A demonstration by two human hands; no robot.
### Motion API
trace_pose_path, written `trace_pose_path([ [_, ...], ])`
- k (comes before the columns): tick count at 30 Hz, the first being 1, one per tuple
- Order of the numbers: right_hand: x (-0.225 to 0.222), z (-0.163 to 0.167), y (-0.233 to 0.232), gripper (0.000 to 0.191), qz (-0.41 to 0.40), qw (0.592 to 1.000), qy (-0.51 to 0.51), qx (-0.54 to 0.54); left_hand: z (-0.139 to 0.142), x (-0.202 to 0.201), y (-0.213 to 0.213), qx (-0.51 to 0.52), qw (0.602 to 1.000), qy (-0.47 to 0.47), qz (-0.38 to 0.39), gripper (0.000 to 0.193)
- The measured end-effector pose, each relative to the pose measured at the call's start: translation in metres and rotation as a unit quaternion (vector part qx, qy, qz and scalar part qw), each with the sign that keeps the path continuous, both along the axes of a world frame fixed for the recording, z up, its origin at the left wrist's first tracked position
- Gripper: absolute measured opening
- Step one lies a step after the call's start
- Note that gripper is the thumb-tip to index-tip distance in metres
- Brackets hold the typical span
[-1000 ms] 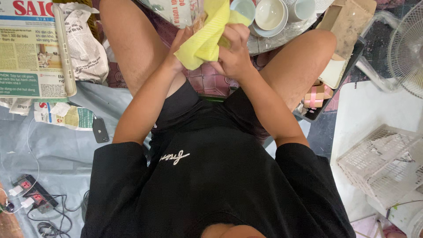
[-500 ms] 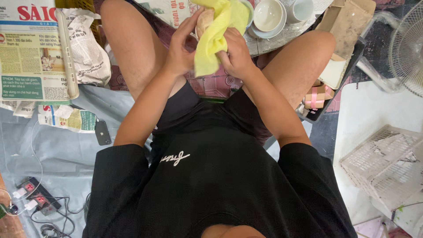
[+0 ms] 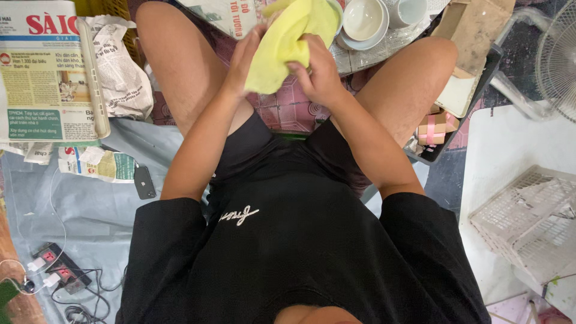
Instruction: The person sits cross-legged on the floor and wipes various ceramic cups and bowls with a yellow cloth. They handle the items one at a time, wiping the exterior and interior surfaces before placing them back on the newspaper-covered floor.
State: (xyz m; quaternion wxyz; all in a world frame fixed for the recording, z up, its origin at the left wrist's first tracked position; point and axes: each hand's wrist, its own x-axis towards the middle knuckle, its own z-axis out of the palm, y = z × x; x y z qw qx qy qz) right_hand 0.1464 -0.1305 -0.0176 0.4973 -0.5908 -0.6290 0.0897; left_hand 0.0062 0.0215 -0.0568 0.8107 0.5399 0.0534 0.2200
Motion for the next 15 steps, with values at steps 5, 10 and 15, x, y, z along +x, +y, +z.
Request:
trace_pose_path([
  [5,-0.002,0.001,0.003,0.023,0.044,0.995,-0.089,0.01,-0.013,-0.001,0.003,-0.152,0.986,0.015,-0.073,0.068],
  [10,-0.002,0.004,0.003,0.024,0.055,0.994,-0.089,0.0,-0.014,-0.004,0.003,-0.145,0.986,0.034,-0.068,0.065],
  [15,-0.002,0.002,0.002,0.025,0.048,0.996,-0.073,0.008,-0.007,-0.006,-0.001,0.021,0.998,0.055,0.016,0.048],
])
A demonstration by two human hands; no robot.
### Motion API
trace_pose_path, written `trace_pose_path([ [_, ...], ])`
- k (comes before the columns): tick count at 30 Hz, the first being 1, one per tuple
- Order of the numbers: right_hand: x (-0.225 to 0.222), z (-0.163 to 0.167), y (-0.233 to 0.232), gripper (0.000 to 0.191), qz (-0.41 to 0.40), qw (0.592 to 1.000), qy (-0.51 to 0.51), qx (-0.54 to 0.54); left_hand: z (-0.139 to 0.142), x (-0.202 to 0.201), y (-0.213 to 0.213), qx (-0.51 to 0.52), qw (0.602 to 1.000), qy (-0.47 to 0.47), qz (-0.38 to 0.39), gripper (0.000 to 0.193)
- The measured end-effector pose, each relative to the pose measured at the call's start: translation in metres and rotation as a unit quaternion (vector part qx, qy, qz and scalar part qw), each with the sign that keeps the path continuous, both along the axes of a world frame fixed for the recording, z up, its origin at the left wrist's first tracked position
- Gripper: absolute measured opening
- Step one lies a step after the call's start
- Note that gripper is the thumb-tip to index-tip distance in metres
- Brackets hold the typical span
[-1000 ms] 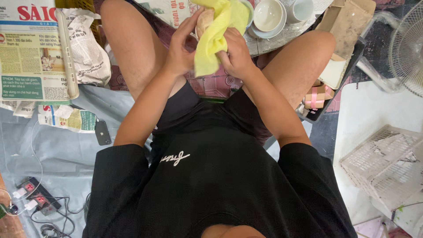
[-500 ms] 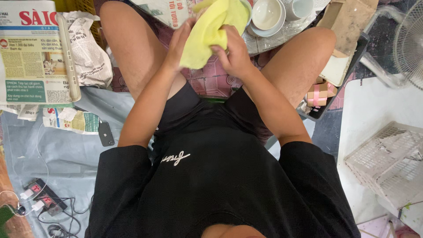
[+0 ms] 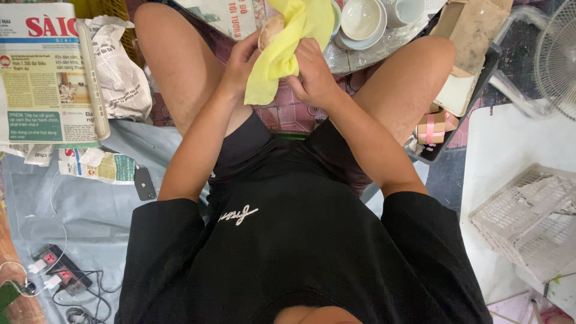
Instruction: The person sits cross-legged on the floor and wipes various ceramic cups and bowls with a yellow cloth. They handle the items one at a time, wiping the exterior and interior surfaces before placing them back on the newspaper-covered floor.
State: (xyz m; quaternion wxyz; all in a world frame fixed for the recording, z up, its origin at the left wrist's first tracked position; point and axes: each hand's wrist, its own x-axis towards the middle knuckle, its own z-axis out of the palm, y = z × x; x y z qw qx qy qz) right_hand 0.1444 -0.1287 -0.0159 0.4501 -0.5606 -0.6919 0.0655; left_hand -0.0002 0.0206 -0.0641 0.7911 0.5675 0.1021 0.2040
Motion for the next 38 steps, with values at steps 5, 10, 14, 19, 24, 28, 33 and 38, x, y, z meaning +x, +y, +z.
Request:
trace_pose_path([
  [5,0.0,-0.004,-0.002,0.023,-0.017,0.998,0.064,-0.015,0.022,-0.006,-0.006,0.105,0.991,-0.074,0.025,0.083],
  [10,0.001,-0.004,-0.001,0.02,-0.022,0.994,0.104,-0.016,0.036,-0.013,-0.006,0.309,0.945,0.016,0.107,0.088],
  [14,0.0,-0.004,-0.002,0.02,-0.027,0.987,0.154,-0.031,0.039,-0.013,-0.006,0.415,0.897,-0.038,0.147,0.088],
  [19,-0.002,-0.005,-0.001,0.021,-0.037,0.979,0.199,-0.04,0.029,-0.005,-0.012,0.194,0.976,-0.086,0.054,0.083],
  [24,0.004,-0.003,-0.003,0.019,-0.024,0.995,0.096,-0.008,0.005,0.001,-0.003,-0.068,0.997,-0.019,-0.037,0.074],
  [28,0.002,-0.003,0.001,0.02,0.011,1.0,0.026,-0.01,-0.009,-0.001,0.0,-0.175,0.98,0.007,-0.098,0.072],
  [33,0.005,0.0,-0.001,0.019,0.011,0.999,0.022,-0.02,-0.009,-0.001,0.002,-0.083,0.993,-0.009,-0.081,0.057],
  [38,0.004,-0.005,-0.004,0.022,-0.005,0.998,0.054,-0.023,-0.004,0.0,-0.002,0.029,0.999,-0.001,-0.017,0.049],
])
